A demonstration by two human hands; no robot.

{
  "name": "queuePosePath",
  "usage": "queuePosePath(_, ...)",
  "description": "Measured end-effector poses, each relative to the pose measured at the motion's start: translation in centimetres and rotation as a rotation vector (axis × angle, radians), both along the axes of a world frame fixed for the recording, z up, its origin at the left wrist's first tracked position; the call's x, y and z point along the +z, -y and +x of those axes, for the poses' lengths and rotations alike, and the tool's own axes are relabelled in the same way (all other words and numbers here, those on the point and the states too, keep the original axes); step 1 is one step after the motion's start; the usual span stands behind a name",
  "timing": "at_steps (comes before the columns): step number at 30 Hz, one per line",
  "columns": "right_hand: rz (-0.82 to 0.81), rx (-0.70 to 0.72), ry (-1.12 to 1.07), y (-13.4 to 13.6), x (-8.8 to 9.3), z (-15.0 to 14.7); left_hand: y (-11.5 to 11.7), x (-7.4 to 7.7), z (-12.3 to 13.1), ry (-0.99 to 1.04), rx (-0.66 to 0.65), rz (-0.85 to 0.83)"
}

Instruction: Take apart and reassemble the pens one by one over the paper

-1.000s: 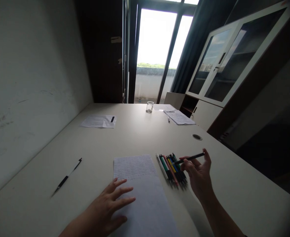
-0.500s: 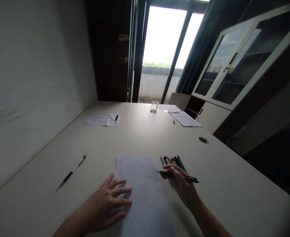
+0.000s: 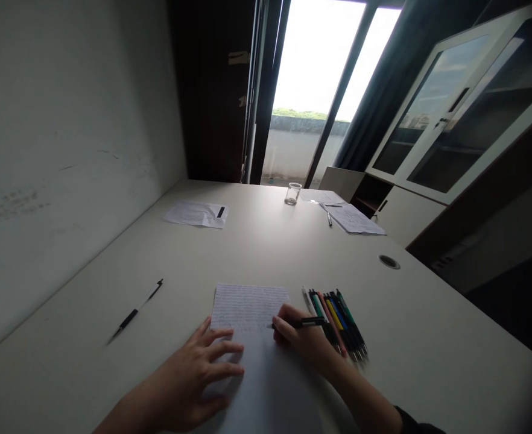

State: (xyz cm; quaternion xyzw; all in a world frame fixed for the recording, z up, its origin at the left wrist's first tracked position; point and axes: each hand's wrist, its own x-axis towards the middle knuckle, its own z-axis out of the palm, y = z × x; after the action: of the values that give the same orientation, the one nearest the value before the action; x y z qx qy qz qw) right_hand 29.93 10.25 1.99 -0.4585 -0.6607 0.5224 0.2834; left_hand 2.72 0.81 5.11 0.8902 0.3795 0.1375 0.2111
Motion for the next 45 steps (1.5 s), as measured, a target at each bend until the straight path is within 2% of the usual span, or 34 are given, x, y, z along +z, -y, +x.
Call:
queuePosePath(10, -0.085, -0.035, 0.052, -0.7, -0.6, -1.1, -0.3, -0.6, 0.0, -0.06, 0.01, -0.018)
queuePosePath(19, -0.108, -0.035, 0.07, -1.0, -1.1, -0.9, -0.7, -1.0, -0.2, -0.165, 0.02, -0.054)
queuePosePath(27, -0.096, -0.045, 0.107, -0.8, -0.9, -1.1, -0.9, -1.2, -0.2, -0.163, 0.026, -0.081)
queuePosePath(45, -0.075, -0.031, 0.108, -0.9, -1.0, -1.1, -1.0, -0.8, -0.1, -0.204, 0.027, -0.172)
